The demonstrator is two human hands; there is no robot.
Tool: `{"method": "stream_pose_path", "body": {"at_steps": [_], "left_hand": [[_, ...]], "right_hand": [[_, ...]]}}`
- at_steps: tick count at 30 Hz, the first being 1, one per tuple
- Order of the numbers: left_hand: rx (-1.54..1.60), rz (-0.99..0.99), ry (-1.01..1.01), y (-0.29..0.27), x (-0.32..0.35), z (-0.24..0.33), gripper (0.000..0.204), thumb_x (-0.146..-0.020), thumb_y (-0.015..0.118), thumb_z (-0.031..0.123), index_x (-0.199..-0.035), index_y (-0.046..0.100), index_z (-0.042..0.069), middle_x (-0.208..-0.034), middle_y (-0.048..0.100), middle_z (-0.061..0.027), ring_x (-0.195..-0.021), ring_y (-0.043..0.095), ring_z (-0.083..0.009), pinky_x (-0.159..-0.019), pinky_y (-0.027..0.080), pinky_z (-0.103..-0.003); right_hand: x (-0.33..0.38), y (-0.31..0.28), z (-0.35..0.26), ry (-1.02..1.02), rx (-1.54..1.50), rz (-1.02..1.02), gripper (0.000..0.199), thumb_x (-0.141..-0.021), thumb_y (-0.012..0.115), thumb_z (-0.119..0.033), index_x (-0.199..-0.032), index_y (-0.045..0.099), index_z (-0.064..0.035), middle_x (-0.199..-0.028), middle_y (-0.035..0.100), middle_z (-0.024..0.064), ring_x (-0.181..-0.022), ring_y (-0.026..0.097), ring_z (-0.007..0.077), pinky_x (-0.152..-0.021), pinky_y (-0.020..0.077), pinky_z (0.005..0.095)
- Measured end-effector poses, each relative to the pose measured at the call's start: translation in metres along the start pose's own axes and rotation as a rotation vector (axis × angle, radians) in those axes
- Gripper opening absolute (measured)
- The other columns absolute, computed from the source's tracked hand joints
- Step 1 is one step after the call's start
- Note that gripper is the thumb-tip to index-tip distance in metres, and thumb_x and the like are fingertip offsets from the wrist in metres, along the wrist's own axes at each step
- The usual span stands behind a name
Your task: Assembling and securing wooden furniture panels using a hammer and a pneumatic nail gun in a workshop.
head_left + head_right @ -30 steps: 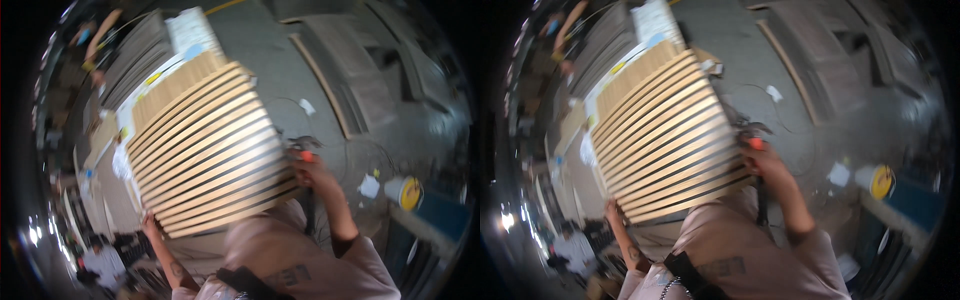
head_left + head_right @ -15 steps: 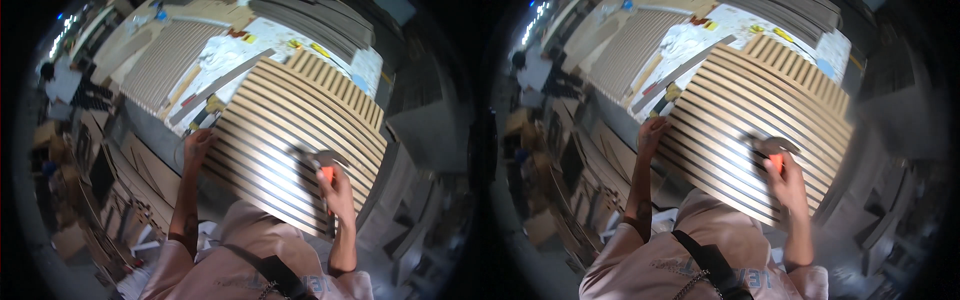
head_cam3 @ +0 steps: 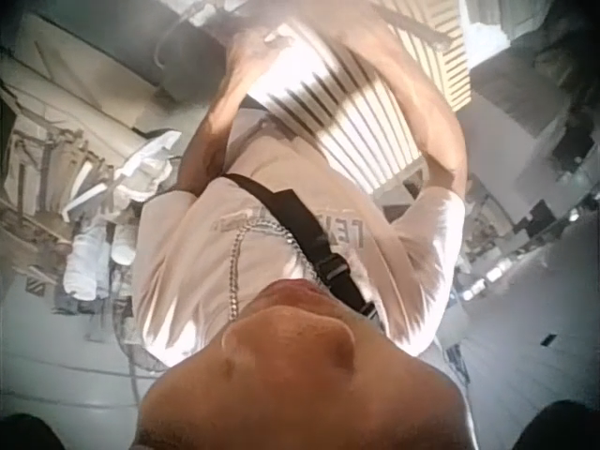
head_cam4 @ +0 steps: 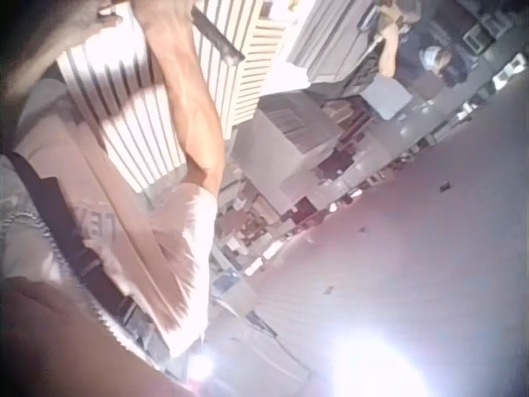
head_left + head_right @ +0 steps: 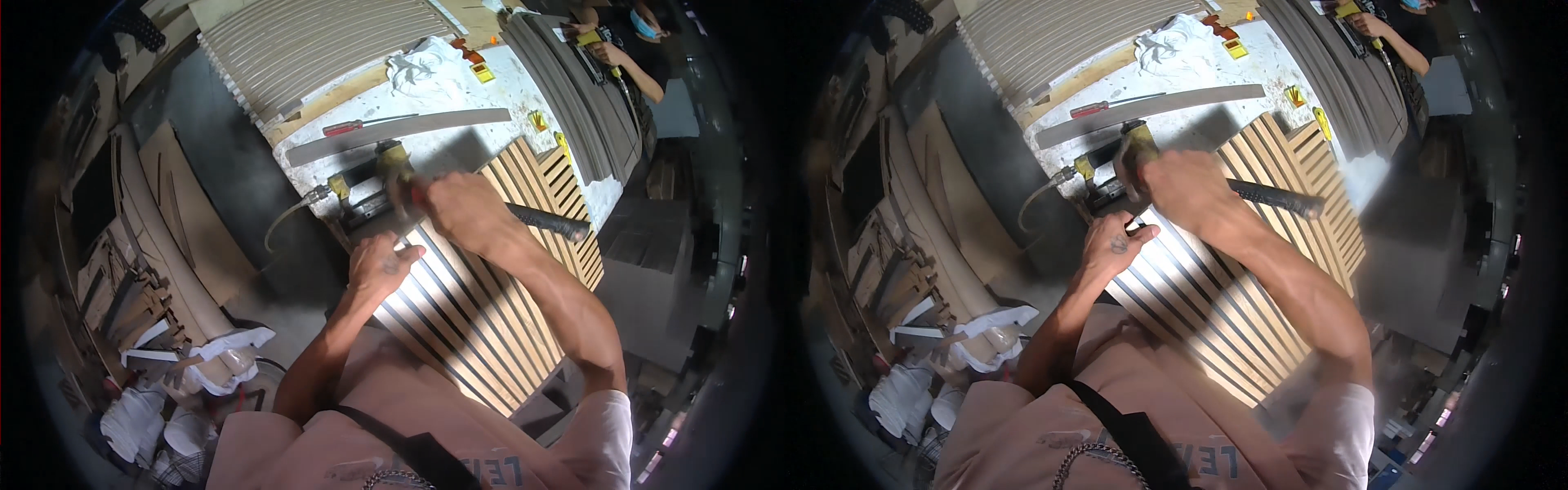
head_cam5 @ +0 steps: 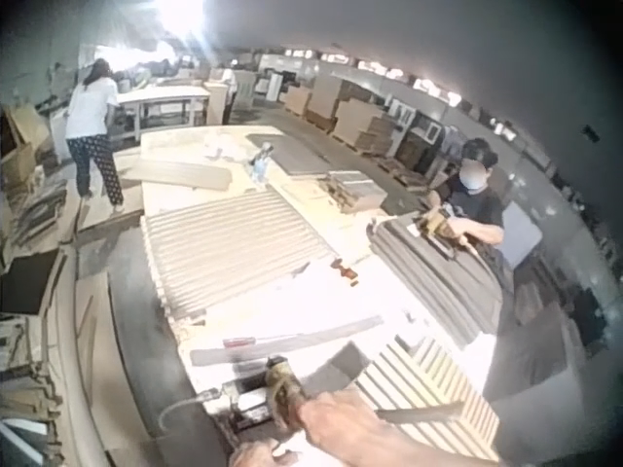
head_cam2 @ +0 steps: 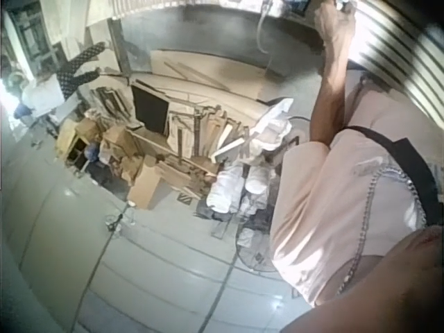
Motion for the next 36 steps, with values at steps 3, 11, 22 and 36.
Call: {"method": "stream_pose_path", "body": {"at_steps": [3, 11, 22, 36], "left_hand": [[0.013, 0.005, 0.018, 0.004, 0.0, 0.0, 0.048, -0.079, 0.07, 0.045, -0.084, 0.065, -0.003, -0.082, 0.066, -0.025, -0.083, 0.064, -0.0417, -0.076, 0.05, -0.046], [-0.012, -0.05, 0.049, 0.002, -0.013, 0.007, 0.054, -0.079, 0.069, 0.05, -0.09, 0.063, -0.002, -0.082, 0.066, -0.0238, -0.086, 0.064, -0.0402, -0.079, 0.049, -0.044], [-0.026, -0.1, 0.012, 0.009, -0.024, 0.026, 0.051, -0.078, 0.071, 0.047, -0.094, 0.067, -0.001, -0.085, 0.067, -0.0227, -0.082, 0.065, -0.0397, -0.074, 0.05, -0.045], [-0.109, 0.387, 0.447, 0.033, -0.008, 0.027, 0.03, -0.086, 0.069, 0.023, -0.106, 0.064, 0.0, -0.095, 0.067, -0.0176, -0.083, 0.065, -0.0298, -0.076, 0.051, -0.036]], "right_hand": [[-0.005, 0.011, 0.001, -0.129, 0.102, -0.025, 0.017, -0.082, 0.051, -0.007, -0.089, 0.065, -0.0025, -0.084, 0.067, 0.0178, -0.079, 0.066, 0.0355, -0.071, 0.052, 0.0409], [-0.014, 0.02, 0.023, -0.07, -0.02, -0.088, 0.013, -0.087, 0.053, -0.006, -0.096, 0.061, -0.0065, -0.066, 0.062, 0.0124, -0.061, 0.062, 0.0286, -0.057, 0.049, 0.0377], [0.0, 0.001, 0.031, 0.052, 0.045, -0.083, 0.017, -0.091, 0.058, -0.015, -0.105, 0.061, -0.0058, -0.074, 0.066, 0.0128, -0.065, 0.063, 0.0276, -0.062, 0.0502, 0.0386], [0.439, 0.226, 0.082, 1.502, -1.318, 1.098, 0.028, -0.096, 0.058, -0.03, -0.087, 0.055, -0.0044, -0.059, 0.051, 0.0001, -0.044, 0.049, 0.0087, -0.038, 0.0344, 0.0234]]}}
Point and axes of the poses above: each hand's wrist, its own x-axis away from the middle knuckle, its own y-axis out of the palm, z = x × y, the point moved 4 cm from there along -x, towards the middle knuckle
